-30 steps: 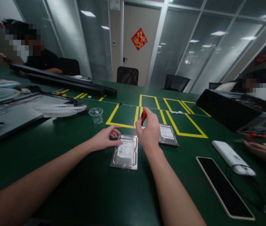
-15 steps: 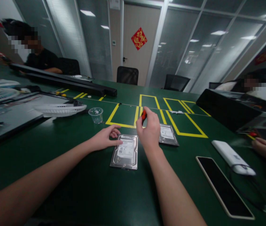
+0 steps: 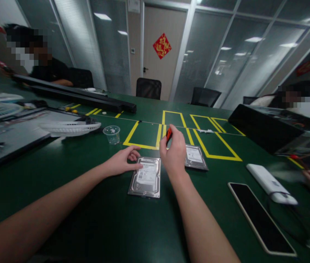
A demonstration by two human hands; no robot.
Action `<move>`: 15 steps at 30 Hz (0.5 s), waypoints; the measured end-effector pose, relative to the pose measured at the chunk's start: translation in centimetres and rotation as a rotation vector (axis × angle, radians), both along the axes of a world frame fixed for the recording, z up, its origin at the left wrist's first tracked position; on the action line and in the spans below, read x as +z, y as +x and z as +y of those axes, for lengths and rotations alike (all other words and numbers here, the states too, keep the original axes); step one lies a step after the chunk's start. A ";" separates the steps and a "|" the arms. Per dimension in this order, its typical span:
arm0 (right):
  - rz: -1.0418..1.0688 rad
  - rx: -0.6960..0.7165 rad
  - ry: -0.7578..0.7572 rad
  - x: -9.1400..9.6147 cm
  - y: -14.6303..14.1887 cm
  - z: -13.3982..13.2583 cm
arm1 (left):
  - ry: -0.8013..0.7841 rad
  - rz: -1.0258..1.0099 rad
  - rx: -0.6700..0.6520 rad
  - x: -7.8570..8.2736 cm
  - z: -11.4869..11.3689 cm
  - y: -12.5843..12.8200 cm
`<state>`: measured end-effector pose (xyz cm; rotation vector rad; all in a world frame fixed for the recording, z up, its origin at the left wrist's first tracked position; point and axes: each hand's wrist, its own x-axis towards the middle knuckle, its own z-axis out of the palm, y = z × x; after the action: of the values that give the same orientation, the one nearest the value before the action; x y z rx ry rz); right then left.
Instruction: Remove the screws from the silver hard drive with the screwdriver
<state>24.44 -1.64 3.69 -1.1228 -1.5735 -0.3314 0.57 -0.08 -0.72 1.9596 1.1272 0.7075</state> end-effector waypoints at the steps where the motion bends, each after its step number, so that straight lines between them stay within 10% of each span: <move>1: 0.004 0.005 0.002 -0.1 0.0 0.0 | 0.001 -0.001 -0.001 0.0 0.0 0.0; 15: -0.032 0.007 0.045 0.0 0.3 0.0 | 0.007 0.003 -0.012 -0.1 0.1 -0.1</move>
<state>24.72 -1.63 3.68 -1.0824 -1.5904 -0.3802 0.50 -0.02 -0.78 1.9722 1.1154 0.7035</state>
